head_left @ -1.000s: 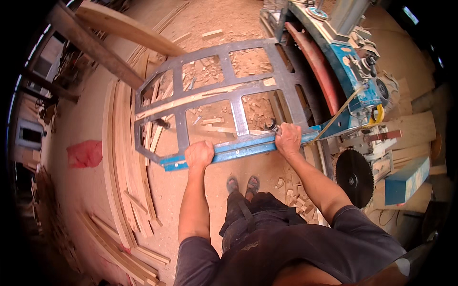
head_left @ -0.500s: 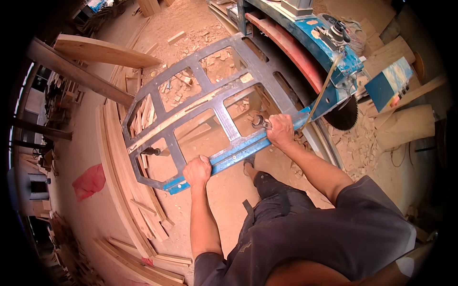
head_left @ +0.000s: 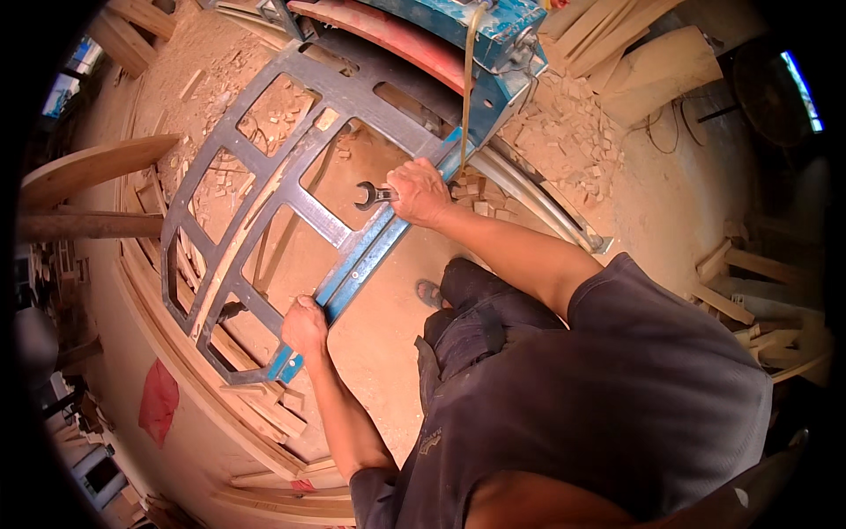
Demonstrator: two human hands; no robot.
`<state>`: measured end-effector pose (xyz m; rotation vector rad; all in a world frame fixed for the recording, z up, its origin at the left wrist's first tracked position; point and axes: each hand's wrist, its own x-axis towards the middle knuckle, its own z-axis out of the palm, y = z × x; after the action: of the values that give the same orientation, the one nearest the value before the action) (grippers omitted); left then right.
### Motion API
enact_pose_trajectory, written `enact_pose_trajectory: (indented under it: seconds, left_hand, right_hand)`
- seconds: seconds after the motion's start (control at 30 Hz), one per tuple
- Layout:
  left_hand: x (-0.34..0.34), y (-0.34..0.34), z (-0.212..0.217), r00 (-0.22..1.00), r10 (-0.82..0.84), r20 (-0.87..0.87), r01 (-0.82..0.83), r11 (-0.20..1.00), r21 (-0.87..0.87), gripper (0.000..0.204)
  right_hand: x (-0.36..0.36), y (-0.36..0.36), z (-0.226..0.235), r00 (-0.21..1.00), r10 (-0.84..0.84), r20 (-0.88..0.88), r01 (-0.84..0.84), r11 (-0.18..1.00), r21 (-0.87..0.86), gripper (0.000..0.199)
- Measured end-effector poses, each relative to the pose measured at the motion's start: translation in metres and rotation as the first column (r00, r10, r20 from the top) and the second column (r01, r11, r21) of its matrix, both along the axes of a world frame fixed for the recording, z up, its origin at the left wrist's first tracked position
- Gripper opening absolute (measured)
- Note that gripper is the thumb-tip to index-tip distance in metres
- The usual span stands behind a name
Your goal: The person assembles a metal frame using a wrench to tighten bolts. They position the frame on a workbench, adjust its orientation, and use the wrench to secure the components together.
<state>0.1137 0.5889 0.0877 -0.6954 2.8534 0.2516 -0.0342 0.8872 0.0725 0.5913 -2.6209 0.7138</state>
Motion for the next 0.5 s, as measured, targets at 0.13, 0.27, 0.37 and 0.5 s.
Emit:
enact_pose_trajectory:
  seconds: [0.13, 0.27, 0.37, 0.5]
  left_hand:
    - [0.016, 0.015, 0.006, 1.000, -0.009, -0.016, 0.008, 1.000, -0.013, 0.048]
    - [0.023, 0.022, 0.013, 1.000, -0.018, -0.015, 0.017, 1.000, -0.026, 0.047]
    - [0.021, 0.023, 0.022, 1.000, -0.002, 0.016, 0.003, 1.000, -0.024, 0.045]
    - [0.017, 0.016, 0.033, 0.999, -0.007, 0.050, 0.008, 1.000, -0.022, 0.043]
  right_hand:
    - [0.015, 0.018, 0.003, 1.000, 0.017, -0.015, -0.018, 0.999, -0.045, 0.007]
    - [0.024, 0.027, 0.014, 0.999, 0.015, 0.036, -0.013, 0.999, -0.048, 0.010]
    - [0.024, 0.026, 0.021, 1.000, 0.014, -0.027, -0.017, 0.994, -0.110, 0.016]
    - [0.021, 0.023, 0.037, 0.999, 0.026, 0.024, -0.023, 0.992, -0.121, 0.015]
